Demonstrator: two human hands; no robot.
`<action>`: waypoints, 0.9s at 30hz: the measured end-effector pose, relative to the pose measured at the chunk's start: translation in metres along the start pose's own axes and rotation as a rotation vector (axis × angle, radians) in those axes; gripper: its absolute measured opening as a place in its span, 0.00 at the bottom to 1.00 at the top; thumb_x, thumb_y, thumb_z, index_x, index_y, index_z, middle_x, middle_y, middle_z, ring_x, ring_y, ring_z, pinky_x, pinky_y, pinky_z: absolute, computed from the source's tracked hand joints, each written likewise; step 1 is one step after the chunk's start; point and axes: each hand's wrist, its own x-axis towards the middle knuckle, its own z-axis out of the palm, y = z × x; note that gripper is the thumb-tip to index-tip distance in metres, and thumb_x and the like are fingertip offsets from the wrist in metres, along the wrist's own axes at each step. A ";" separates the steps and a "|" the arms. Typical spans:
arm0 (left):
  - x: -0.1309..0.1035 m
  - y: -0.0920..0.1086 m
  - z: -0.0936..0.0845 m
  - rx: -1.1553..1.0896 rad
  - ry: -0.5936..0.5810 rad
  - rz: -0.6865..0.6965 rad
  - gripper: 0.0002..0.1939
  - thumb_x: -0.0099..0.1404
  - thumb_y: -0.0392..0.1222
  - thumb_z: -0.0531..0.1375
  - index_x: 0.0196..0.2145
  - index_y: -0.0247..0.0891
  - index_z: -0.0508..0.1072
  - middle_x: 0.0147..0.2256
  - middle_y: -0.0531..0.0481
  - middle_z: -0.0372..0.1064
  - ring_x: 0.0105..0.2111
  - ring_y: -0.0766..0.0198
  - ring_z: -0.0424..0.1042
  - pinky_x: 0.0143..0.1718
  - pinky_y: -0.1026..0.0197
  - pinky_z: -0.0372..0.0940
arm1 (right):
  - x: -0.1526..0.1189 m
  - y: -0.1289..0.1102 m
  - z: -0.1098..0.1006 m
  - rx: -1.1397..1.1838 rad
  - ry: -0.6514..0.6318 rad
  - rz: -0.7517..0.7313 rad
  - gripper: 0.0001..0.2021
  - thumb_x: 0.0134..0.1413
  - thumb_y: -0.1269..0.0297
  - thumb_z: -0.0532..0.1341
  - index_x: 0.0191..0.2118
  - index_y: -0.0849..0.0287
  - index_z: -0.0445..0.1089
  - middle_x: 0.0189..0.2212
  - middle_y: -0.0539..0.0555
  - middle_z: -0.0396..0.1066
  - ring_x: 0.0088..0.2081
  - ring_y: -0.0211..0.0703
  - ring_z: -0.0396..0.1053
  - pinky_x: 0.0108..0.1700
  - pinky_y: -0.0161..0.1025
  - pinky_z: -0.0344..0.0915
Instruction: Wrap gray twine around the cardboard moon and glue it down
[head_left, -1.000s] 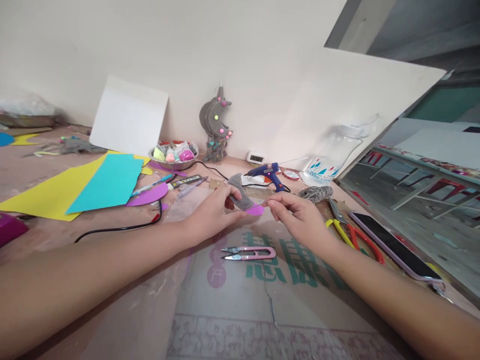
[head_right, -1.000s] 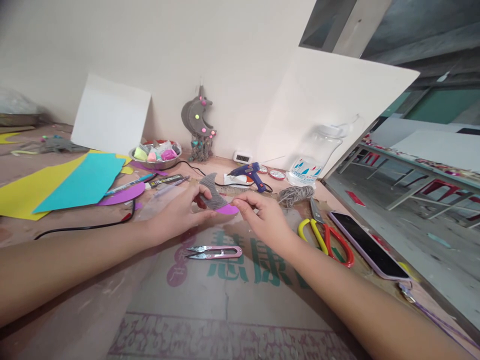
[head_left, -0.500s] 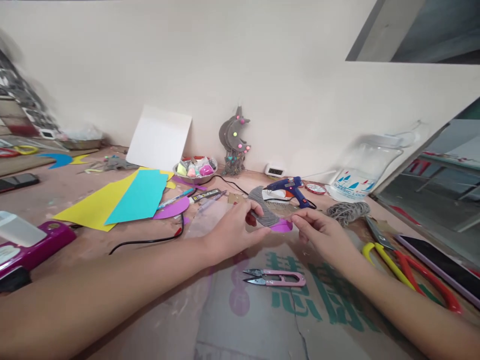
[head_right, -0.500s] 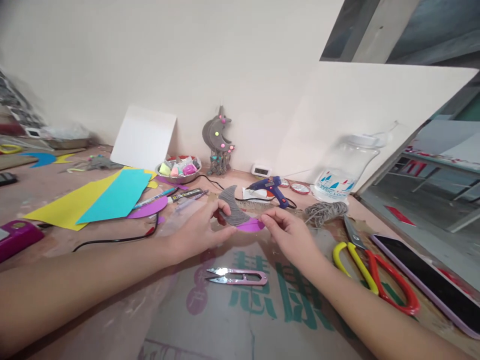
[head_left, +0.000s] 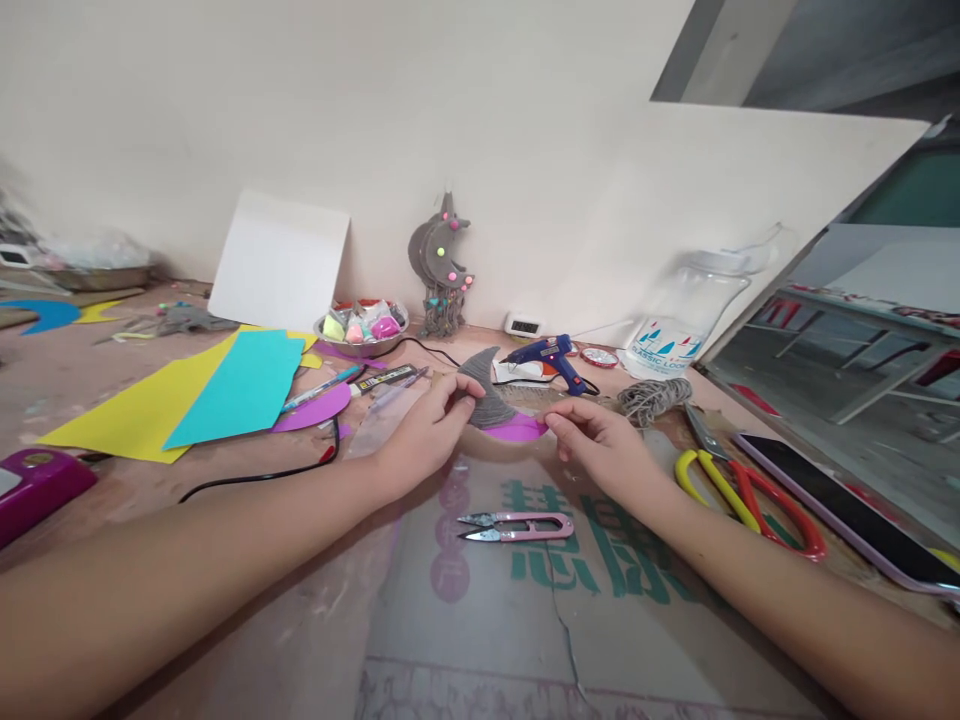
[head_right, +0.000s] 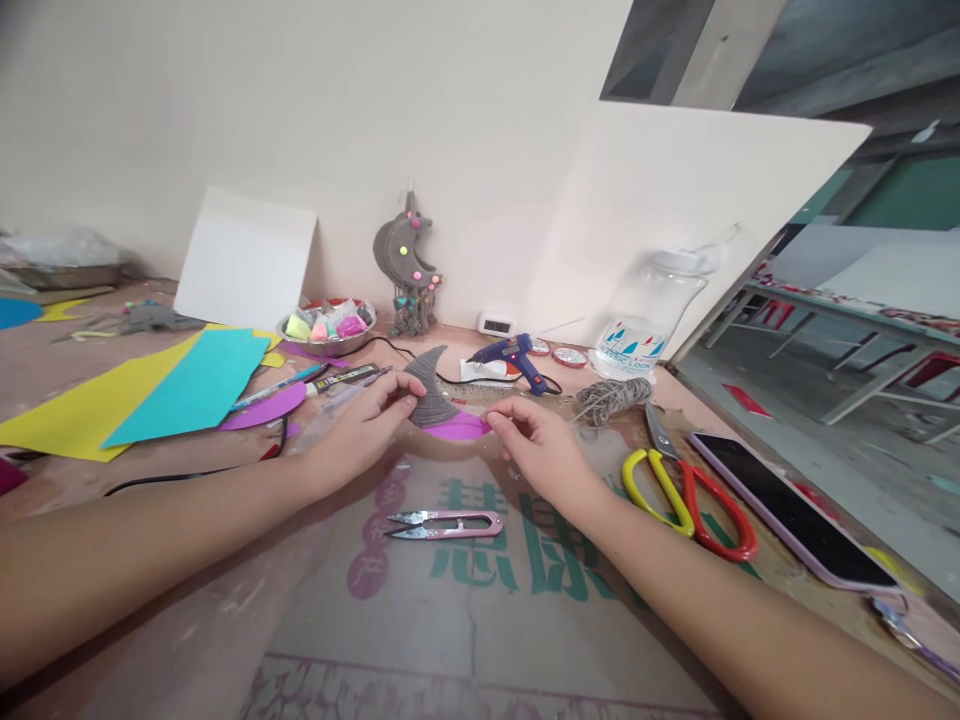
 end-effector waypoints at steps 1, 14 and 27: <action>0.000 0.000 0.000 0.009 0.002 0.004 0.08 0.63 0.38 0.47 0.38 0.40 0.64 0.37 0.52 0.63 0.40 0.65 0.62 0.43 0.63 0.57 | 0.000 0.000 0.000 -0.017 0.000 -0.002 0.12 0.53 0.55 0.54 0.33 0.58 0.66 0.17 0.46 0.61 0.20 0.35 0.60 0.23 0.32 0.58; -0.003 0.005 0.000 0.065 -0.049 0.028 0.09 0.63 0.36 0.46 0.38 0.40 0.64 0.37 0.51 0.63 0.42 0.65 0.62 0.44 0.63 0.56 | 0.002 0.002 0.000 -0.113 -0.002 -0.011 0.10 0.53 0.58 0.54 0.31 0.58 0.69 0.27 0.50 0.70 0.22 0.35 0.62 0.26 0.33 0.60; -0.002 0.003 0.000 0.094 -0.097 0.074 0.09 0.62 0.34 0.46 0.36 0.39 0.63 0.34 0.53 0.62 0.37 0.67 0.62 0.39 0.65 0.58 | 0.002 0.007 0.002 -0.090 0.013 -0.053 0.11 0.54 0.58 0.54 0.32 0.58 0.69 0.27 0.50 0.71 0.25 0.36 0.64 0.28 0.34 0.60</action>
